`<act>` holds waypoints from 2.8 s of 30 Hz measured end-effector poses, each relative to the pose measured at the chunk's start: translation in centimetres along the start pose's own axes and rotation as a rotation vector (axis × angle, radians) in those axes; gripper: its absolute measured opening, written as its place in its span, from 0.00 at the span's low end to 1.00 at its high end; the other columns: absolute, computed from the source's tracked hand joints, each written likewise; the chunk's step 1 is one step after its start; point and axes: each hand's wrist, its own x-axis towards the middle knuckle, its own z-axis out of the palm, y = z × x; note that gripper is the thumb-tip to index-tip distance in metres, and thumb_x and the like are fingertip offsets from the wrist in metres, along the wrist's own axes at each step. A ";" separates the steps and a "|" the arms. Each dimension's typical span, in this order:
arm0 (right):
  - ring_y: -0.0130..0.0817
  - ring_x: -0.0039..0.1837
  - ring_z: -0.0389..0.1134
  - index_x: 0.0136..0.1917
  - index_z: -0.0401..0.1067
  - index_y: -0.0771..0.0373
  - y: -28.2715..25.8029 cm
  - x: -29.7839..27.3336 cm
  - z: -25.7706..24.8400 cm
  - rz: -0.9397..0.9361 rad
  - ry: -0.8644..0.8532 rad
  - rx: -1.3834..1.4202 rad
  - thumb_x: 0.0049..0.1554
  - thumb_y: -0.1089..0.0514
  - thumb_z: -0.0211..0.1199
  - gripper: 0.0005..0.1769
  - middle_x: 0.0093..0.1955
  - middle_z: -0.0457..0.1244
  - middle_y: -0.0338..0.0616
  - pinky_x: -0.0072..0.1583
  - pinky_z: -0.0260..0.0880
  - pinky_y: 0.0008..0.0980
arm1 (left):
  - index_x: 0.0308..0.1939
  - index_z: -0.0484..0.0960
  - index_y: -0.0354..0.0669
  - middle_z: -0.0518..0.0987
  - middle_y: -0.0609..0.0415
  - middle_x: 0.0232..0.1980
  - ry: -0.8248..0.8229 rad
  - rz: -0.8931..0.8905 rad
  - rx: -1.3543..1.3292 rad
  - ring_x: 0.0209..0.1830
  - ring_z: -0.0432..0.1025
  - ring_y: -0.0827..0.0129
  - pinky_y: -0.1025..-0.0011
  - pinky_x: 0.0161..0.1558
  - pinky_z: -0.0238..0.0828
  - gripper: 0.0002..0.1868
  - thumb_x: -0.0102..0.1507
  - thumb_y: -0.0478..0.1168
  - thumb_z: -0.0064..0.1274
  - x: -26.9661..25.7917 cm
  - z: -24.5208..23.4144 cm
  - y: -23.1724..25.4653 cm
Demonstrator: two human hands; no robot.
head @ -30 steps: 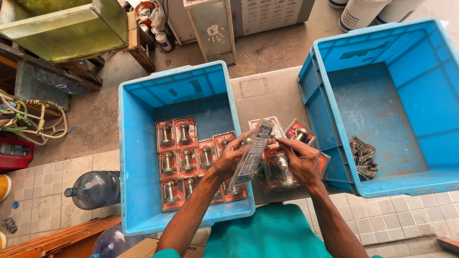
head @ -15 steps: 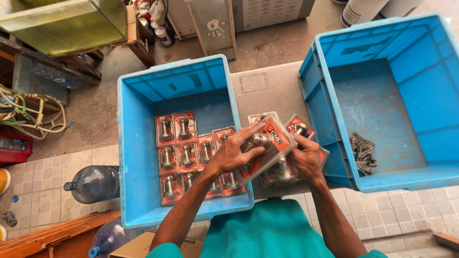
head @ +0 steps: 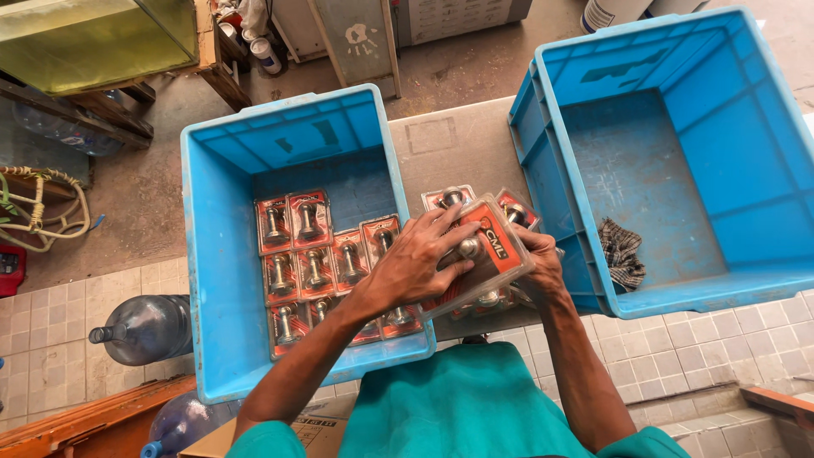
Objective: The person sorts door handle hardware by picking up individual packaged sets from a blue crate, holding them with both hands to look at them, and placing them into another blue crate or aside.
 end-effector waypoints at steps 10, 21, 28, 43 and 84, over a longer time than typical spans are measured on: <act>0.44 0.51 0.72 0.52 0.72 0.74 1.9 0.3 -1.2 0.114 0.029 0.219 0.52 0.62 0.66 0.16 0.45 0.68 0.58 0.50 0.74 0.44 | 0.65 0.71 0.54 0.65 0.41 0.69 0.131 0.110 0.253 0.67 0.61 0.48 0.53 0.55 0.62 0.29 0.61 0.53 0.54 1.0 1.8 -2.1; 0.36 0.55 0.70 0.62 0.60 0.62 1.6 0.1 -2.8 0.163 0.075 0.296 0.64 0.59 0.50 0.13 0.53 0.66 0.47 0.54 0.75 0.37 | 0.68 0.69 0.56 0.65 0.42 0.71 0.146 0.035 0.197 0.67 0.62 0.48 0.54 0.56 0.62 0.32 0.60 0.55 0.54 0.9 4.2 -2.5; 0.29 0.62 0.67 0.70 0.62 0.62 -3.3 -0.5 -1.9 0.070 -0.080 0.028 0.62 0.36 0.43 0.35 0.59 0.65 0.42 0.61 0.69 0.32 | 0.70 0.66 0.56 0.63 0.41 0.72 0.136 0.049 0.195 0.68 0.61 0.48 0.55 0.58 0.60 0.33 0.61 0.53 0.54 1.0 5.0 -2.6; 0.41 0.67 0.55 0.50 0.80 0.44 -0.8 -1.4 -3.1 -0.595 0.110 -1.033 0.55 0.55 0.68 0.10 0.64 0.59 0.36 0.59 0.59 0.37 | 0.63 0.74 0.56 0.64 0.40 0.72 -0.116 0.276 0.135 0.72 0.57 0.44 0.46 0.67 0.52 0.29 0.57 0.40 0.59 4.5 0.9 -1.7; 0.25 0.43 0.57 0.61 0.73 0.65 0.3 1.9 6.7 -0.171 -0.239 -0.399 0.66 0.69 0.50 0.15 0.36 0.58 0.44 0.46 0.61 0.29 | 0.64 0.71 0.70 0.59 0.50 0.75 0.382 -0.159 0.555 0.77 0.51 0.56 0.49 0.73 0.42 0.30 0.63 0.71 0.37 -3.0 12.7 -15.7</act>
